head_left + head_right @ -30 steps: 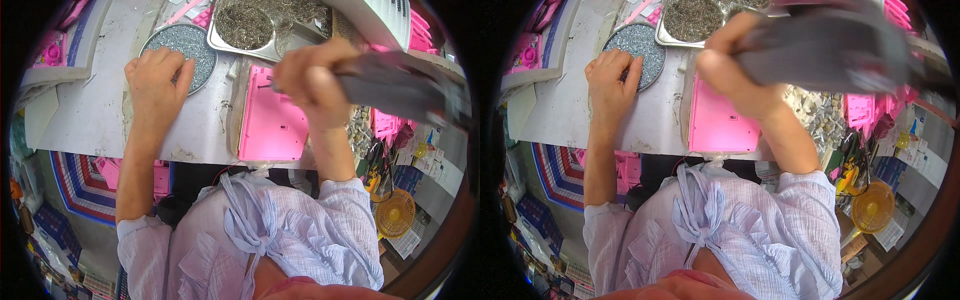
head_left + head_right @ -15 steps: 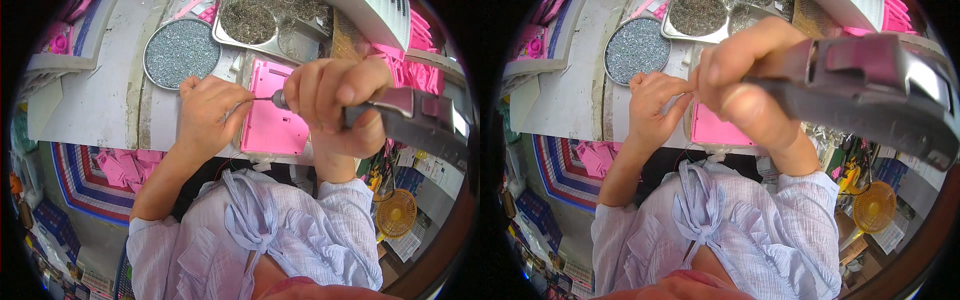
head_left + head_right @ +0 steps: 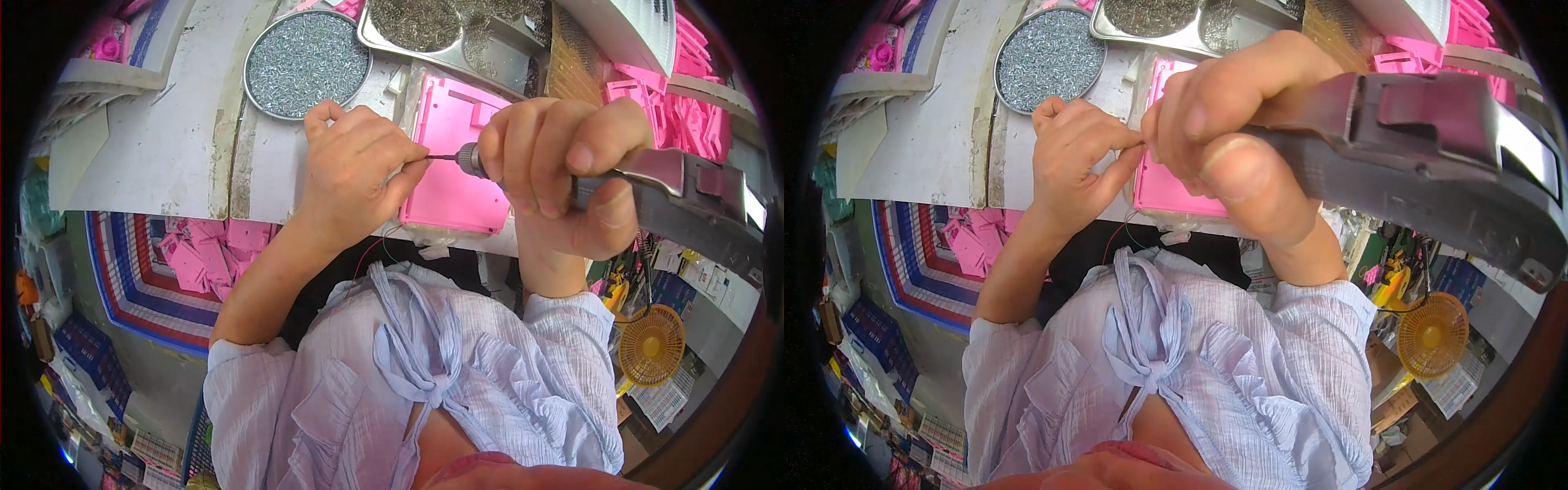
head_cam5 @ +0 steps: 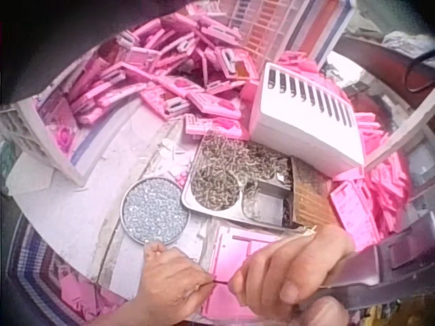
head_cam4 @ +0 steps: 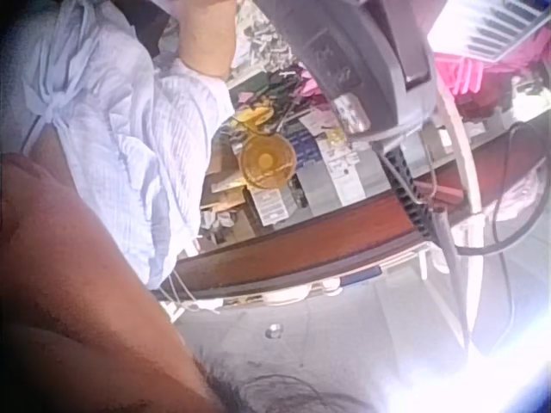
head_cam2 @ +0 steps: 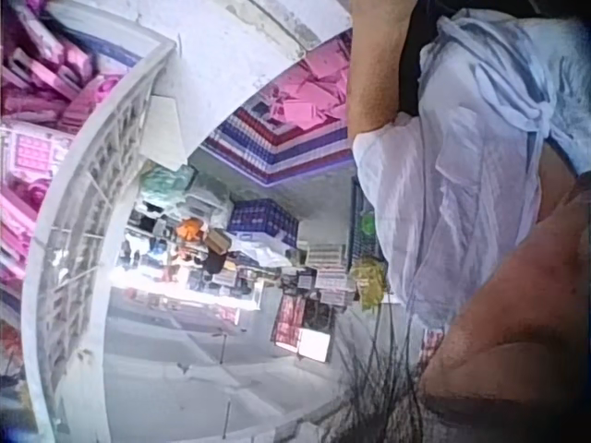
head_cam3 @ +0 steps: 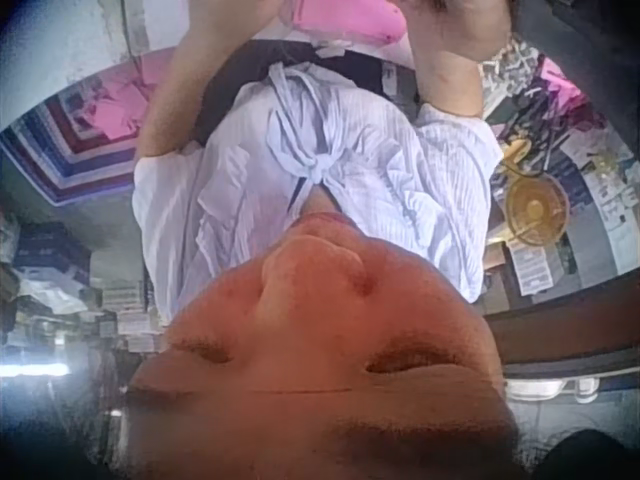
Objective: Assembling and soldering electronic components inside a pink plastic toy housing.
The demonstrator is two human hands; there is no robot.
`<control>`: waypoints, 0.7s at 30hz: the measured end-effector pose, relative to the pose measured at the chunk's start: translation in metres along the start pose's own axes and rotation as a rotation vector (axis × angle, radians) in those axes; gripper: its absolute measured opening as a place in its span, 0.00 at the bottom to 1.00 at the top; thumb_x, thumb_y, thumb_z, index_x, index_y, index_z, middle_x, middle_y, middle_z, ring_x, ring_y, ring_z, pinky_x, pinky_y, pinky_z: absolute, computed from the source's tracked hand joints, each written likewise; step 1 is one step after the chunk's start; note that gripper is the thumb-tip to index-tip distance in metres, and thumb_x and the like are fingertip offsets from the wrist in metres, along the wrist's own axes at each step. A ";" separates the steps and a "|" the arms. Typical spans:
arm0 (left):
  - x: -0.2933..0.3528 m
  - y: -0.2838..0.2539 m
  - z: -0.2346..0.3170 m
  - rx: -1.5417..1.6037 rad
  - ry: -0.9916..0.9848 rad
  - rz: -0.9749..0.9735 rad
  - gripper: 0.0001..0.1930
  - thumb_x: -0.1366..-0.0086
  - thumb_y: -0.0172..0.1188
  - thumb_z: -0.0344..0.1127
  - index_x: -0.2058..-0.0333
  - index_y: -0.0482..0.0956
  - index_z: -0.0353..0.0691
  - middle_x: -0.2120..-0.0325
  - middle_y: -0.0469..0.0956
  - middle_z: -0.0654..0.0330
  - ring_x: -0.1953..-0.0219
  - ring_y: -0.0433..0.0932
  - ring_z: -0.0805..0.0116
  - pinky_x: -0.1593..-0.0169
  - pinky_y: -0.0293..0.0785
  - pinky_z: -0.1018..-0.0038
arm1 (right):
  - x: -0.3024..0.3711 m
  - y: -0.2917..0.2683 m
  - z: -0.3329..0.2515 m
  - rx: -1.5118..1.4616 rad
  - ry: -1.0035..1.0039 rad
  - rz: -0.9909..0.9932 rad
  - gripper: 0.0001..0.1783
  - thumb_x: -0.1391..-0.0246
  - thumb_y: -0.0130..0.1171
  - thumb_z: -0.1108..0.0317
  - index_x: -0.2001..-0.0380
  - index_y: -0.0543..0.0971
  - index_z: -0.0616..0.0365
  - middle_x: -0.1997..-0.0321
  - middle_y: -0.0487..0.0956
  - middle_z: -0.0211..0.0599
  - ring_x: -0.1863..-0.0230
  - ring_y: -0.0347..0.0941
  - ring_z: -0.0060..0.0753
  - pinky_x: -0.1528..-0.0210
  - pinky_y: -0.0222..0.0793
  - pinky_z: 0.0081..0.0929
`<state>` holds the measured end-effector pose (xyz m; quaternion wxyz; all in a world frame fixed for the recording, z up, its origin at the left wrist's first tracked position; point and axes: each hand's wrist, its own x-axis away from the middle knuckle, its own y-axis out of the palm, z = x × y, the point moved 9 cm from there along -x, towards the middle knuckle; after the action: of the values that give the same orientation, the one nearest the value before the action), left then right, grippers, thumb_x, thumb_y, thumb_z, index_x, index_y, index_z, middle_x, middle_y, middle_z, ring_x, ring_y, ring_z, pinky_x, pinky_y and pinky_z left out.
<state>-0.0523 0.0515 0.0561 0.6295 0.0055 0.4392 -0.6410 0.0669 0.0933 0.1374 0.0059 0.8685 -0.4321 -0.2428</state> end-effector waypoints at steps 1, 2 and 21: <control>0.003 0.002 0.002 -0.058 0.016 -0.022 0.08 0.49 0.73 0.34 0.71 0.83 0.49 0.72 0.80 0.69 0.65 0.76 0.69 0.54 0.57 0.63 | 0.002 0.001 0.001 0.005 0.014 0.016 0.15 0.32 0.56 0.51 0.58 0.73 0.51 0.81 0.69 0.23 0.82 0.63 0.22 0.75 0.64 0.28; 0.005 0.003 0.004 -0.116 0.032 -0.044 0.07 0.48 0.73 0.36 0.72 0.83 0.50 0.70 0.81 0.70 0.64 0.77 0.70 0.52 0.57 0.61 | 0.003 0.002 0.003 0.001 0.037 0.022 0.15 0.32 0.56 0.52 0.58 0.73 0.51 0.81 0.69 0.23 0.82 0.63 0.22 0.75 0.64 0.29; -0.019 -0.044 -0.114 -0.553 -0.173 0.035 0.07 0.38 0.65 0.41 0.70 0.85 0.48 0.71 0.82 0.68 0.62 0.79 0.64 0.52 0.63 0.56 | 0.026 0.026 0.044 0.524 0.281 -0.162 0.09 0.43 0.63 0.76 0.68 0.70 0.59 0.79 0.72 0.35 0.78 0.67 0.31 0.74 0.65 0.32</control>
<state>-0.1461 0.1242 0.0210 0.6532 -0.2136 0.5417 -0.4840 0.0421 0.0658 0.0936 -0.1781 0.8971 -0.4043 -0.0004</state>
